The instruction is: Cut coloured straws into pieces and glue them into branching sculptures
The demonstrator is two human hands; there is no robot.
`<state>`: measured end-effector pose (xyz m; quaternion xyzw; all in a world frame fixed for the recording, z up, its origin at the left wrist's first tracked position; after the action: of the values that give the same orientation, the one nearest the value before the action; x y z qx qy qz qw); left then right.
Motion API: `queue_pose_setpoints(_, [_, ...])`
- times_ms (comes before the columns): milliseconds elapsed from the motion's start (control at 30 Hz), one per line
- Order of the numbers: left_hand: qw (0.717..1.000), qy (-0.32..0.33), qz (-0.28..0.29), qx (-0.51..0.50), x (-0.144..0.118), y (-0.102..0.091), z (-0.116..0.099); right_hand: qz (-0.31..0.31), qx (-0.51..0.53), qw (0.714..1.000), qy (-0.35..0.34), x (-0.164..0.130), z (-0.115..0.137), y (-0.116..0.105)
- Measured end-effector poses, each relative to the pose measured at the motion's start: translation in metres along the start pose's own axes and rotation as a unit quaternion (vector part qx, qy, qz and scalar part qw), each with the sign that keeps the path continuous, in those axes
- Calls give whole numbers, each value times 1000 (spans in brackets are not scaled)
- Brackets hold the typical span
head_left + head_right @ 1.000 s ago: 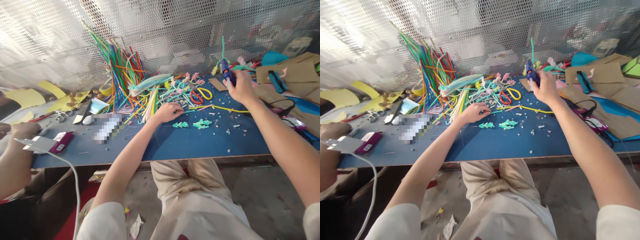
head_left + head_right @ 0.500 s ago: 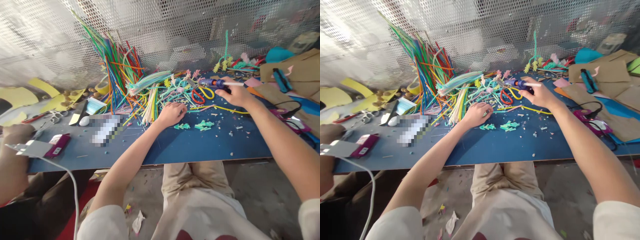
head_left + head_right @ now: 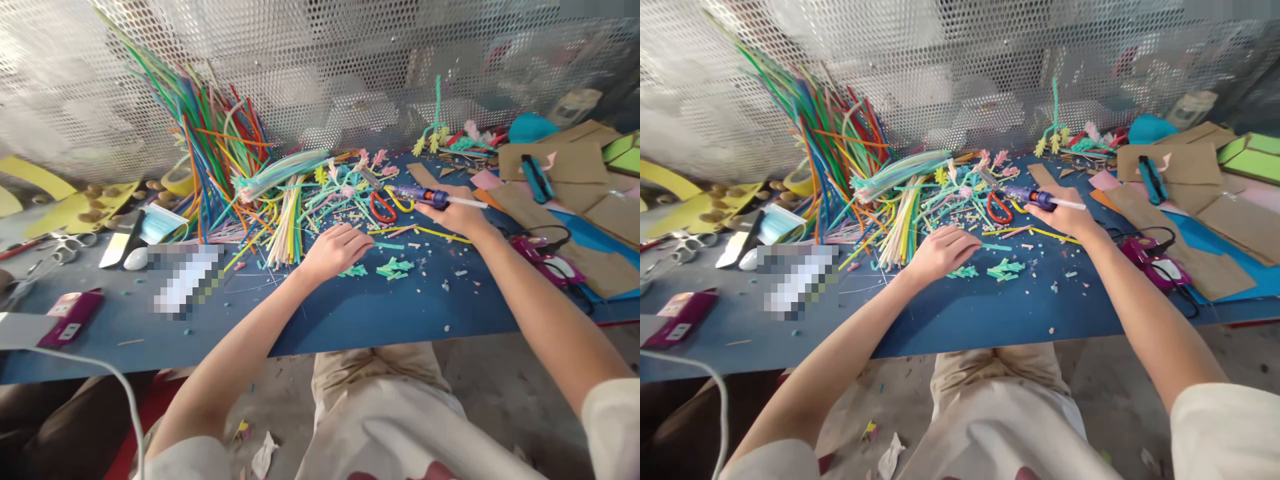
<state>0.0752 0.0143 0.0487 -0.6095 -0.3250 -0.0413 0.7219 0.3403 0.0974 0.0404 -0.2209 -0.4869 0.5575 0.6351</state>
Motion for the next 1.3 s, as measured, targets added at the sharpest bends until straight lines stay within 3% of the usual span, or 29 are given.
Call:
queue_pose_setpoints(200, [997, -61, -5, 47, -9, 6, 28, 31, 122, 991, 32, -4, 7, 21])
queue_pose_setpoints(400, [996, -71, -17, 45, -13, 7, 30, 21, 300, 949, 95, -10, 7, 37])
queue_pose_setpoints(600, [994, -103, -15, 30, -15, -2, 30, 77, 384, 913, 118, -20, 44, 40])
queue_pose_setpoints(767, [992, -117, -28, 30, -16, -8, 29, 105, 389, 902, 156, -30, 63, 47])
queue_pose_setpoints(1000, [992, -115, -46, 12, -17, -5, 31, 125, 327, 923, 162, -34, 50, 57])
queue_pose_setpoints(1300, [991, -123, -46, -9, -21, 1, 34, 140, 344, 915, 155, -34, 52, 62])
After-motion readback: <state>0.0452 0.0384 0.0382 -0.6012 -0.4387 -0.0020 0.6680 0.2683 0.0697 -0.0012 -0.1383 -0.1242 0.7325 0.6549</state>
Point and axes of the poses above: each hand's wrist, its own x-axis towards the middle knuckle, its own y-axis out of the palm, z = x × y, the point moved 8 cm from there along x, towards the middle knuckle, and after that the axes turned 5 degrees about y, right-handed, at the moved point
